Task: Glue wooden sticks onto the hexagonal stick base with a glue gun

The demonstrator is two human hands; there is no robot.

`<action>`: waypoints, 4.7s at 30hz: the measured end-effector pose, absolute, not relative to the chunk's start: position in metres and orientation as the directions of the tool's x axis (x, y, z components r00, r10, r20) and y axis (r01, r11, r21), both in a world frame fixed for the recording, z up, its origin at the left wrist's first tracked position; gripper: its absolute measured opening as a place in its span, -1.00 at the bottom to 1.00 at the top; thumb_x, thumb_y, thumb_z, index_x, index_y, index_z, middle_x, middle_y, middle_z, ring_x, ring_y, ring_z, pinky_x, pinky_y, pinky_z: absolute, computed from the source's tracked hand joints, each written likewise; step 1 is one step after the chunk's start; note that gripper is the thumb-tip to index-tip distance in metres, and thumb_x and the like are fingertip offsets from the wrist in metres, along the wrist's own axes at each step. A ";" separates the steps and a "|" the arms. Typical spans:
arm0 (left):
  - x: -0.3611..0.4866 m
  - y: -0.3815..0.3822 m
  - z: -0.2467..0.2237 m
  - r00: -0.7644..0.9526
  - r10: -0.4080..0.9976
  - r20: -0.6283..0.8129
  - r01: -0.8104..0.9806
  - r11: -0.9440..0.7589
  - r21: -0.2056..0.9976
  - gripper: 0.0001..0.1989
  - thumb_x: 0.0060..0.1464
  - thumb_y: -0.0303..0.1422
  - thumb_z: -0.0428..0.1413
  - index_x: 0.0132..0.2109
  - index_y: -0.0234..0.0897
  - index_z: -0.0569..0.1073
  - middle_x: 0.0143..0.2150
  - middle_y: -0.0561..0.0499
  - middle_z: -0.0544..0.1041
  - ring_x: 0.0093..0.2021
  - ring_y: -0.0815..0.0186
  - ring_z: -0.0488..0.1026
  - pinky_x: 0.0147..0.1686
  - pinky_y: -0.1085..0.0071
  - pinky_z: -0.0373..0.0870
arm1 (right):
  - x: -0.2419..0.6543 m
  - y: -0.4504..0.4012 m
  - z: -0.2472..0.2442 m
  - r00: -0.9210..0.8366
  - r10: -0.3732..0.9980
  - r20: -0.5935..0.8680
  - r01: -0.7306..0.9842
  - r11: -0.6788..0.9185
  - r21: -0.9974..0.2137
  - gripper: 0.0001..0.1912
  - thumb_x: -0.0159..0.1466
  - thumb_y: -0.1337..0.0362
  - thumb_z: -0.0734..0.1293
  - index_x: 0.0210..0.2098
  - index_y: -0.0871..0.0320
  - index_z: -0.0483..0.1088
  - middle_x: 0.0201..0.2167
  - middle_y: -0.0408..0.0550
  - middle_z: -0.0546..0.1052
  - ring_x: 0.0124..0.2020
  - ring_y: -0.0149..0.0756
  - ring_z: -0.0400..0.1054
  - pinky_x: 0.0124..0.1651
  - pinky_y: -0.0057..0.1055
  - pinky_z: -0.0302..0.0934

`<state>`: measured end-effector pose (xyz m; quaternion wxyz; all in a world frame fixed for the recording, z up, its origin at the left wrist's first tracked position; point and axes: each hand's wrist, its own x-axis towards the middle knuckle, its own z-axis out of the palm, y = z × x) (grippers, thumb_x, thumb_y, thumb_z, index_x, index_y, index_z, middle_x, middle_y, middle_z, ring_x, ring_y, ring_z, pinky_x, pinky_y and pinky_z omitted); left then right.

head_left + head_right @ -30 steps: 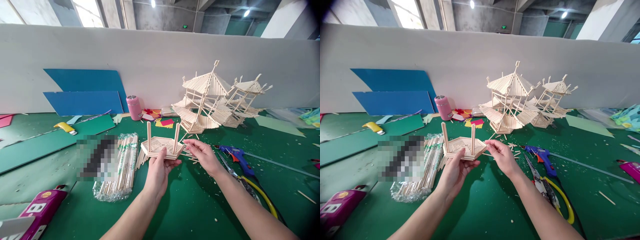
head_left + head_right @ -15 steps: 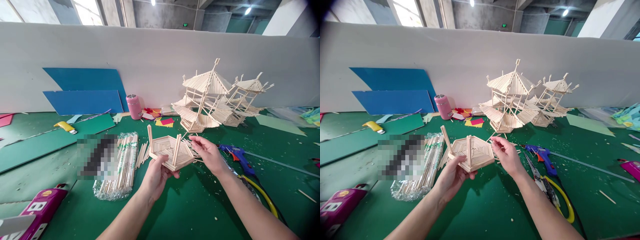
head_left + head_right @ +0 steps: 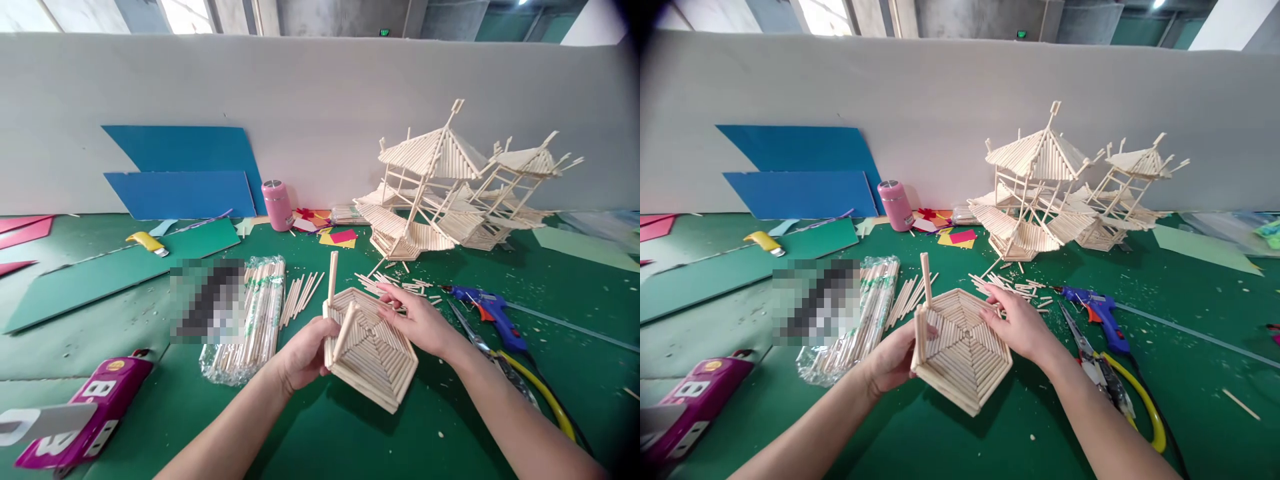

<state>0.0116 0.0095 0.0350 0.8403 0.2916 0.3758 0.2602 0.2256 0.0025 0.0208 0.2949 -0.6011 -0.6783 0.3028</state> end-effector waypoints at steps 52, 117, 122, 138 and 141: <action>-0.002 0.037 -0.009 0.460 0.850 0.259 0.526 -0.495 0.691 -0.80 0.08 -0.42 -0.02 -0.41 -0.35 0.47 -0.38 -0.07 0.42 -0.36 0.32 0.38 -0.37 0.39 0.35 | 0.191 -0.017 -0.011 -0.014 0.972 0.235 0.730 0.171 -0.662 -0.84 0.24 0.31 0.19 -0.31 0.22 0.38 -0.41 -0.03 0.48 -0.40 -0.32 0.37 -0.33 -0.40 0.25; -0.001 0.043 0.006 0.482 0.856 0.188 0.496 -0.444 0.746 -0.82 0.07 -0.41 0.01 -0.38 -0.29 0.51 -0.46 -0.01 0.49 -0.42 0.32 0.41 -0.41 0.40 0.36 | 0.190 -0.018 -0.014 -0.023 0.914 0.405 0.732 0.292 -0.616 -0.87 0.23 0.39 0.17 -0.35 0.14 0.34 -0.42 -0.04 0.52 -0.37 -0.31 0.43 -0.30 -0.41 0.31; -0.001 0.043 0.009 0.484 0.854 0.190 0.500 -0.448 0.741 -0.81 0.06 -0.41 0.01 -0.41 -0.27 0.50 -0.48 0.00 0.47 -0.43 0.33 0.40 -0.42 0.42 0.35 | 0.190 -0.018 -0.015 -0.019 0.913 0.407 0.730 0.291 -0.619 -0.86 0.23 0.38 0.17 -0.35 0.14 0.35 -0.41 -0.05 0.53 -0.37 -0.31 0.44 -0.28 -0.40 0.32; -0.001 0.044 0.006 0.495 0.848 0.192 0.495 -0.456 0.740 -0.81 0.07 -0.42 0.01 -0.44 -0.29 0.47 -0.50 0.01 0.44 -0.45 0.34 0.38 -0.43 0.42 0.33 | 0.191 -0.019 -0.018 -0.025 0.915 0.402 0.724 0.294 -0.624 -0.87 0.23 0.39 0.17 -0.33 0.14 0.34 -0.39 -0.04 0.52 -0.36 -0.30 0.43 -0.28 -0.40 0.31; -0.002 0.044 0.006 0.493 0.851 0.180 0.496 -0.445 0.745 -0.82 0.07 -0.42 0.01 -0.38 -0.29 0.50 -0.46 -0.02 0.47 -0.41 0.32 0.39 -0.39 0.39 0.35 | 0.191 -0.019 -0.017 -0.023 0.914 0.405 0.720 0.296 -0.627 -0.88 0.23 0.40 0.18 -0.34 0.15 0.35 -0.41 -0.04 0.52 -0.37 -0.31 0.43 -0.28 -0.42 0.30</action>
